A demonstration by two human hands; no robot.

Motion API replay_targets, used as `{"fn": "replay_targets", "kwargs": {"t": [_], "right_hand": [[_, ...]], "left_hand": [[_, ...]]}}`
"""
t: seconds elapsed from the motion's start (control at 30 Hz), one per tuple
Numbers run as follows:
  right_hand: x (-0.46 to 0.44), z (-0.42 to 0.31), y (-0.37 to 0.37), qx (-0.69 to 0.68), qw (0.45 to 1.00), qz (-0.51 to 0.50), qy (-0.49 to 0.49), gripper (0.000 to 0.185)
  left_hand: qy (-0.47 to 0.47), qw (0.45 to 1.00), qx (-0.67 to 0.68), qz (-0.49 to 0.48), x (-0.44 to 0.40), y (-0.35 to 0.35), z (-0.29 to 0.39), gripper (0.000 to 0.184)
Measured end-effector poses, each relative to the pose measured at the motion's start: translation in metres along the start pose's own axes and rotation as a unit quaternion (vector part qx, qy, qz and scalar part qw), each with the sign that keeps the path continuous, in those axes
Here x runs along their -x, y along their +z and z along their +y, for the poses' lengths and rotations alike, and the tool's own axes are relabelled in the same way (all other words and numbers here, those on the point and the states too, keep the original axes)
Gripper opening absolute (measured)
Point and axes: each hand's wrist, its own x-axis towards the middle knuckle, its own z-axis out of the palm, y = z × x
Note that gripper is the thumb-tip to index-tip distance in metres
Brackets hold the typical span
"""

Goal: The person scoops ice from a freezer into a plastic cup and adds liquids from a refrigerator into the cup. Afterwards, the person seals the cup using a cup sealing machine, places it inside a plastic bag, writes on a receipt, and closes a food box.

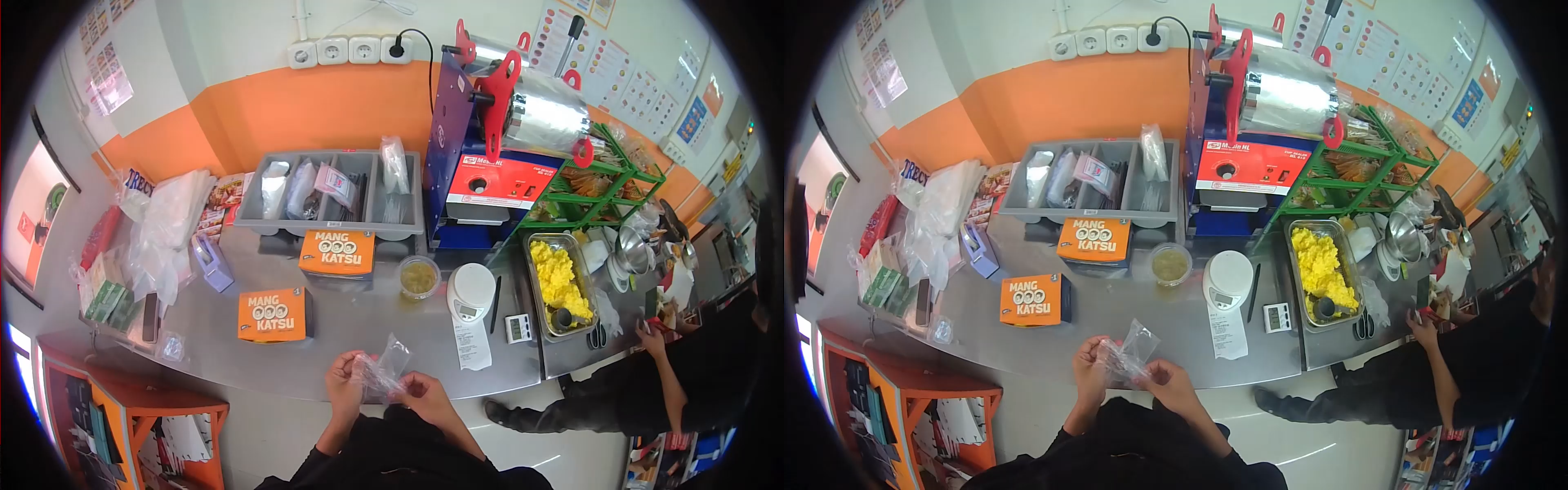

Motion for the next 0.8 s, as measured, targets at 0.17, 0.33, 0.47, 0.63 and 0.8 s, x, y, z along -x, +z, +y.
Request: {"fn": "replay_targets", "kwargs": {"t": [0.17,0.33,0.47,0.63,0.8], "right_hand": [[-0.04,0.008,-0.011,0.063,0.968,0.215,-0.113,0.01],[-0.078,0.017,-0.006,0.092,0.971,0.206,-0.083,0.006],[-0.08,0.004,0.011,-0.032,0.987,0.153,0.025,0.017],[-0.07,0.02,0.031,-0.046,0.998,0.035,0.022,0.017],[-0.068,0.008,0.05,0.246,0.964,0.066,-0.081,0.019]], "left_hand": [[-0.071,0.997,-0.025,-0.015,-0.002,0.002,-0.044,0.018],[-0.189,0.977,-0.001,-0.097,-0.003,-0.012,-0.055,0.026],[-0.2,0.973,0.021,-0.115,-0.01,-0.018,-0.033,0.026],[-0.156,0.988,-0.016,0.008,-0.045,-0.046,-0.007,0.024],[0.162,0.926,-0.342,-0.003,-0.074,-0.062,0.01,0.022]]}}
